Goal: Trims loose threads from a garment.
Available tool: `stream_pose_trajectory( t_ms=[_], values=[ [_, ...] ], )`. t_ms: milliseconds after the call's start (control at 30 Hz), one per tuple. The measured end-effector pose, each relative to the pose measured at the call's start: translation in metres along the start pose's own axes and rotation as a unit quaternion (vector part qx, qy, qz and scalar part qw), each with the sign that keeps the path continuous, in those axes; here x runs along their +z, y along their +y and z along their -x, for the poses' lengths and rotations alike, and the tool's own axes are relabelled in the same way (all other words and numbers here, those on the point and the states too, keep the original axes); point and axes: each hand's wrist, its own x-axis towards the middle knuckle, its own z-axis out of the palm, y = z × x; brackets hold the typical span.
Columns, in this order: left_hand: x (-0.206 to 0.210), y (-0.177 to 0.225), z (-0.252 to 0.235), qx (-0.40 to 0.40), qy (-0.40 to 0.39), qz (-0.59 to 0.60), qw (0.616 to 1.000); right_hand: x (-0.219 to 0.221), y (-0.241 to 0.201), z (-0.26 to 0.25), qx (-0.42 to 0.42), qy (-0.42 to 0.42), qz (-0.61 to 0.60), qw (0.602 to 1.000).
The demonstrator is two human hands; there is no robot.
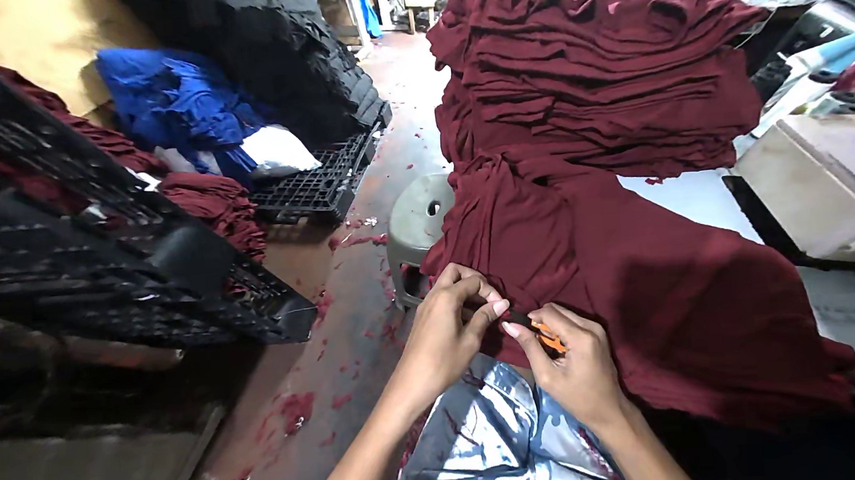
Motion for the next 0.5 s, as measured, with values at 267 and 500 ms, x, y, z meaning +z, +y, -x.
stream_pose_trajectory(
  t_ms=[267,500],
  values=[
    [-0.017,0.000,-0.004,-0.037,-0.027,0.127,0.991,-0.009,0.005,-0.004,0.041,-0.026,-0.076,0.996],
    [-0.016,-0.003,-0.003,-0.048,-0.009,0.142,0.989,0.004,-0.012,-0.012,-0.009,-0.020,0.033,0.999]
  ],
)
